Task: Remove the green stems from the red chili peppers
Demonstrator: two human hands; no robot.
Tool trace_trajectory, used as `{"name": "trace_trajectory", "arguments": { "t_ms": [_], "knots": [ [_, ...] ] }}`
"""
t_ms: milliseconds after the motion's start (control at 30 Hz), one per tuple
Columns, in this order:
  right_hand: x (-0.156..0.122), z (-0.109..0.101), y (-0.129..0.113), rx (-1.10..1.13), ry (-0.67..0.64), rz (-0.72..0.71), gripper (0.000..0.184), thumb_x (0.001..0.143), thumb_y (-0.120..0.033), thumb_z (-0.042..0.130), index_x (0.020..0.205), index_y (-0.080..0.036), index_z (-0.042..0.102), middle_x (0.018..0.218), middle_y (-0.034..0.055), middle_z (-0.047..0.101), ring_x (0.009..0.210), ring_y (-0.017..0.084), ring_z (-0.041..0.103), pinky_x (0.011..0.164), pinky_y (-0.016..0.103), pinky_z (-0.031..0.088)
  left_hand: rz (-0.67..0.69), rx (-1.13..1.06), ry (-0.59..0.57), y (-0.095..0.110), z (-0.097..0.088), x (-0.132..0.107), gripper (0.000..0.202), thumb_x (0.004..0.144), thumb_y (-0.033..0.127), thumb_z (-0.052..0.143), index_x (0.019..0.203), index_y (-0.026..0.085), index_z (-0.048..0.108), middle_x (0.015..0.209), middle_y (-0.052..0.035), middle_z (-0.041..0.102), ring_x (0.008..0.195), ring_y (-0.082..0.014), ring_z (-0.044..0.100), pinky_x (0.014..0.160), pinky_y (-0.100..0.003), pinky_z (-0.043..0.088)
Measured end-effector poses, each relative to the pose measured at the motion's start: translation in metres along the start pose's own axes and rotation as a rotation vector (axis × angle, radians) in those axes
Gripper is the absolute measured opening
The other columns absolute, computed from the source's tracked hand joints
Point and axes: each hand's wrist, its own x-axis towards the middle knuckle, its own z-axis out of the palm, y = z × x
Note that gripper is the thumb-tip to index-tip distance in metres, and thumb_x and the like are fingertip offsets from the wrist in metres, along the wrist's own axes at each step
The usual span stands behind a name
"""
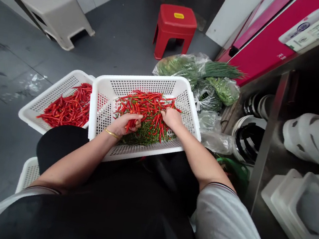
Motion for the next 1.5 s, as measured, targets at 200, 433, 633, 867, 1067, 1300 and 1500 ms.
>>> {"name": "trace_trajectory", "arguments": {
  "t_ms": [200, 433, 633, 867, 1067, 1300, 1500],
  "knots": [
    [0.044, 0.006, -0.007, 0.119, -0.096, 0.024, 0.026, 0.082, -0.04, 0.065, 0.084, -0.014, 0.071, 0.085, 0.0123, 0.074, 0.084, 0.023, 0.069, 0.074, 0.031, 0.051, 0.079, 0.018, 0.061, 0.0, -0.007, 0.005, 0.03, 0.054, 0.022, 0.084, 0.059, 0.014, 0.055, 0.048, 0.0004, 0.054, 0.043, -0.0096, 0.053, 0.036, -0.019, 0.029],
    [0.002, -0.017, 0.016, 0.755, -0.204, 0.046, 0.032, 0.079, -0.031, 0.072, 0.057, -0.017, 0.052, 0.042, -0.002, 0.056, 0.035, 0.008, 0.049, 0.04, 0.019, 0.041, 0.262, 0.216, 0.113, -0.008, 0.002, 0.01, 0.028, 0.056, 0.025, 0.084, 0.066, 0.014, 0.061, 0.058, -0.0013, 0.062, 0.043, -0.0077, 0.05, 0.04, -0.021, 0.033],
    [-0.048, -0.022, -0.023, 1.198, -0.149, 0.007, 0.04, 0.071, -0.046, 0.077, 0.06, -0.018, 0.05, 0.044, -0.0036, 0.056, 0.035, 0.007, 0.05, 0.034, 0.017, 0.04, 0.341, 0.432, 0.009, -0.016, 0.022, -0.004, 0.029, 0.058, 0.026, 0.083, 0.069, 0.015, 0.059, 0.055, 0.0033, 0.058, 0.048, -0.0071, 0.048, 0.048, -0.021, 0.035],
    [-0.075, -0.017, -0.023, 1.073, -0.263, -0.226, 0.043, 0.068, -0.054, 0.075, 0.06, -0.017, 0.054, 0.048, -0.0025, 0.057, 0.04, 0.008, 0.053, 0.039, 0.018, 0.043, 0.216, 0.617, -0.199, -0.009, 0.011, -0.012, 0.023, 0.059, 0.019, 0.077, 0.068, 0.015, 0.057, 0.058, 0.0014, 0.062, 0.049, -0.0096, 0.053, 0.049, -0.022, 0.039],
    [-0.086, -0.015, -0.007, 0.958, -0.46, -0.337, 0.043, 0.08, -0.059, 0.061, 0.069, -0.019, 0.052, 0.048, -0.0039, 0.056, 0.04, 0.01, 0.051, 0.043, 0.022, 0.042, 0.097, 0.726, -0.341, -0.002, 0.016, -0.022, 0.021, 0.059, 0.019, 0.075, 0.064, 0.015, 0.055, 0.056, 0.0025, 0.061, 0.049, -0.0099, 0.054, 0.047, -0.021, 0.04],
    [-0.085, -0.019, -0.017, 0.436, 0.187, -0.506, 0.037, 0.094, -0.042, 0.045, 0.065, -0.02, 0.052, 0.063, 0.0023, 0.059, 0.063, 0.014, 0.056, 0.062, 0.025, 0.039, 0.081, 0.593, -0.3, -0.004, 0.017, -0.019, 0.019, 0.06, 0.024, 0.076, 0.067, 0.012, 0.062, 0.056, -0.0007, 0.063, 0.046, -0.0086, 0.051, 0.045, -0.021, 0.038],
    [-0.063, -0.029, 0.005, 0.577, 0.138, -0.262, 0.042, 0.092, -0.057, 0.044, 0.088, -0.02, 0.064, 0.076, 0.0053, 0.068, 0.072, 0.018, 0.063, 0.068, 0.028, 0.046, 0.197, 0.34, -0.142, -0.004, 0.009, -0.008, 0.023, 0.058, 0.024, 0.079, 0.068, 0.011, 0.063, 0.059, -0.0029, 0.066, 0.045, -0.0067, 0.048, 0.045, -0.02, 0.035]
  ]
}}
